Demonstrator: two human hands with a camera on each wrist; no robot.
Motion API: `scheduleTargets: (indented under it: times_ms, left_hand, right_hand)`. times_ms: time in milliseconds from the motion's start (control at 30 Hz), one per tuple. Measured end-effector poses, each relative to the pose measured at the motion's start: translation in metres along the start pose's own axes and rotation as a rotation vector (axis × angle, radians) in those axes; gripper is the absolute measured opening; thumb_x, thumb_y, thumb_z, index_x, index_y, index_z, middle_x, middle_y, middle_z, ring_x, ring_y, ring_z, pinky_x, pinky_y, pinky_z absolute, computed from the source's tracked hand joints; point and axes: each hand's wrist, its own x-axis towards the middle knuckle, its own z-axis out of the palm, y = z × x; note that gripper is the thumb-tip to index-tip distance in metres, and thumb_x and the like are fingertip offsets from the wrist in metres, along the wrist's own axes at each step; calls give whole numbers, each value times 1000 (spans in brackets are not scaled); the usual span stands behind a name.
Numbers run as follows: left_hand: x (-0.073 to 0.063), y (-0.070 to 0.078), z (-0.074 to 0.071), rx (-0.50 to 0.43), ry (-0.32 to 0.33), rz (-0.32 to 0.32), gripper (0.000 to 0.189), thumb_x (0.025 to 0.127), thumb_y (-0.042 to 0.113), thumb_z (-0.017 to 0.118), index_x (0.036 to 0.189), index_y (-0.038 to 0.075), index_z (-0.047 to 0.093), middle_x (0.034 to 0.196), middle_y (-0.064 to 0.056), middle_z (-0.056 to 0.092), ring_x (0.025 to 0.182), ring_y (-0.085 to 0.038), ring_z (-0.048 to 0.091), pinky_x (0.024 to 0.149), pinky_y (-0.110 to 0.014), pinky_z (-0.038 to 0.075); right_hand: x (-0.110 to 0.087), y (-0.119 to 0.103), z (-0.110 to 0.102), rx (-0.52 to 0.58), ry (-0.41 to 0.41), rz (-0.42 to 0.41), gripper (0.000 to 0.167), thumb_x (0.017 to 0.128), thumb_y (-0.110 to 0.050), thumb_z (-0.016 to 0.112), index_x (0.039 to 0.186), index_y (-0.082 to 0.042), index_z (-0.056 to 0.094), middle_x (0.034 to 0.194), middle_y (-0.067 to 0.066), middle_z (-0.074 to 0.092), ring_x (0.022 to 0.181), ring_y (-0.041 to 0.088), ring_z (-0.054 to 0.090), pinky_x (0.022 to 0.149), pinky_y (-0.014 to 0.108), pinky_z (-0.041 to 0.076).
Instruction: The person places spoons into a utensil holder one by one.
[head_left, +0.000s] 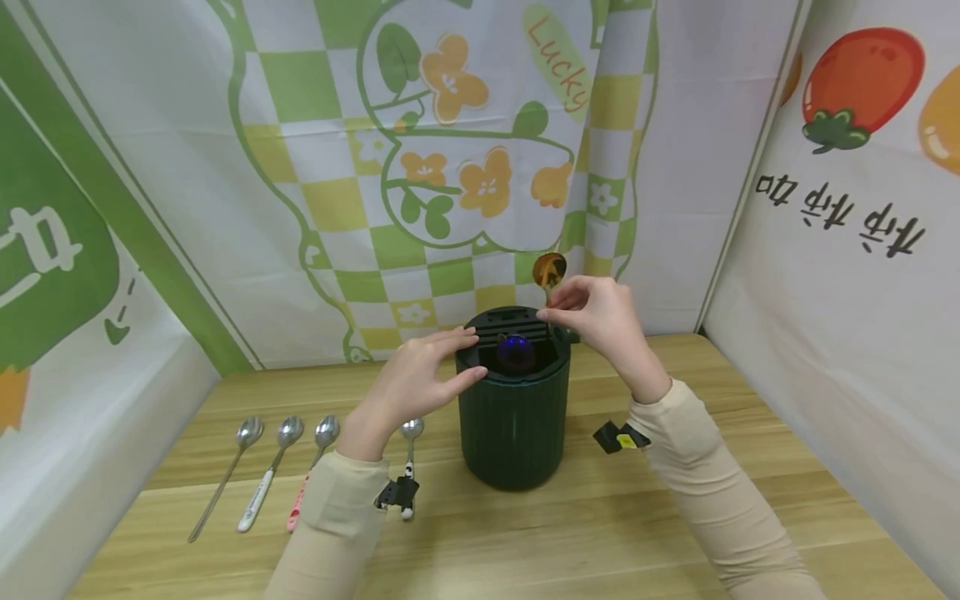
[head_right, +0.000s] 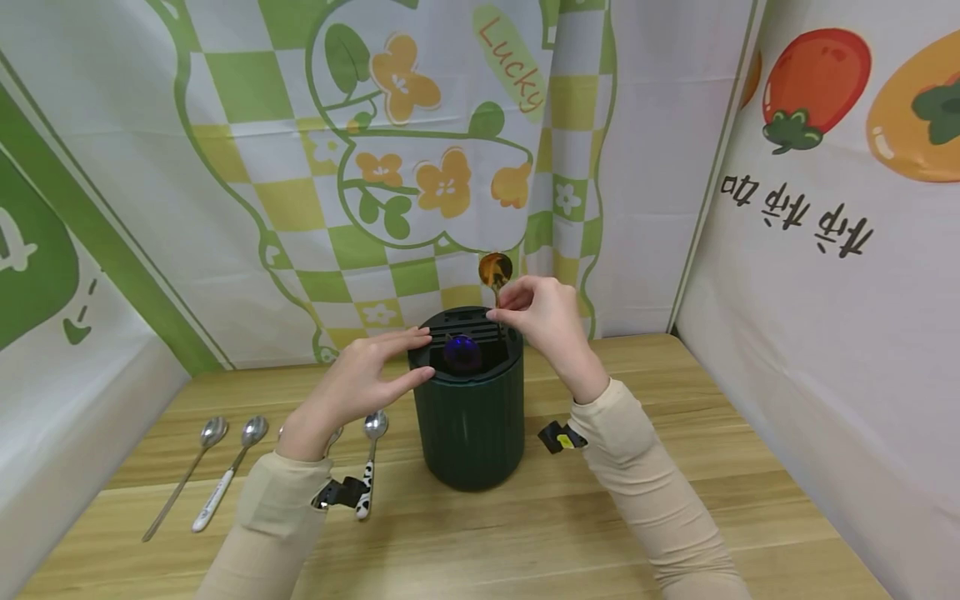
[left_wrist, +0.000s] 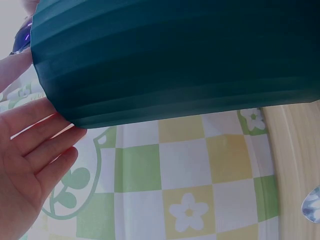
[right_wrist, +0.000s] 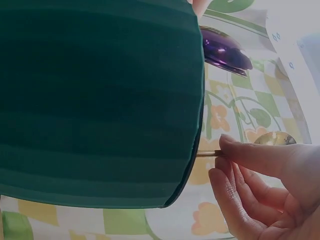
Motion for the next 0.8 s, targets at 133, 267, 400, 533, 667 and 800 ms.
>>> scheduleTargets:
  times_ms: [133, 267, 400, 533, 667, 800]
  left_hand:
    - [0, 0, 0, 1, 0, 0, 52, 90, 50, 57, 129, 15, 60, 135, -4, 56, 124, -25, 54, 101, -43, 45]
    - [0, 0, 0, 1, 0, 0, 52, 91, 50, 57, 129, 15, 60, 135, -4, 56, 124, -25, 54, 101, -43, 45]
    - [0, 0, 0, 5, -3, -2, 53, 91, 51, 57, 129, 16, 60, 136, -4, 56, 124, -24, 54, 101, -43, 45]
    - [0, 0, 0, 6, -1, 0, 53, 91, 51, 56, 129, 15, 60, 136, -4, 56, 124, -25, 54, 101, -43, 45]
    - [0, -1, 1, 7, 5, 3, 52, 91, 50, 57, 129, 14, 60, 135, -5, 56, 124, -25, 54, 100, -44, 46]
    - [0, -1, 1, 9, 15, 14, 52, 91, 49, 58, 128, 13, 61, 134, -6, 57, 123, -26, 55, 100, -44, 46]
  right_hand:
    - [-1, 1, 1, -2, -25, 17, 22, 78, -28, 78, 89, -10, 72, 85, 5, 73, 73, 15, 69, 62, 28, 54]
    - [-1, 2, 2, -17, -51, 19, 23, 79, -29, 78, 91, -10, 71, 87, 5, 73, 75, 16, 69, 65, 31, 54]
    - [-2, 2, 3, -39, -73, 25, 24, 79, -30, 78, 93, -12, 71, 87, 4, 73, 75, 16, 69, 67, 33, 54]
    - [-3, 2, 4, -55, -87, 23, 24, 78, -29, 78, 92, -11, 71, 87, 4, 73, 76, 16, 69, 68, 34, 54]
    - [-4, 3, 4, -68, -97, 15, 22, 78, -29, 79, 89, -11, 72, 86, 3, 73, 75, 16, 68, 67, 33, 53]
    - [-4, 5, 4, -68, -112, 10, 21, 77, -29, 79, 88, -12, 72, 86, 3, 73, 75, 16, 68, 65, 32, 53]
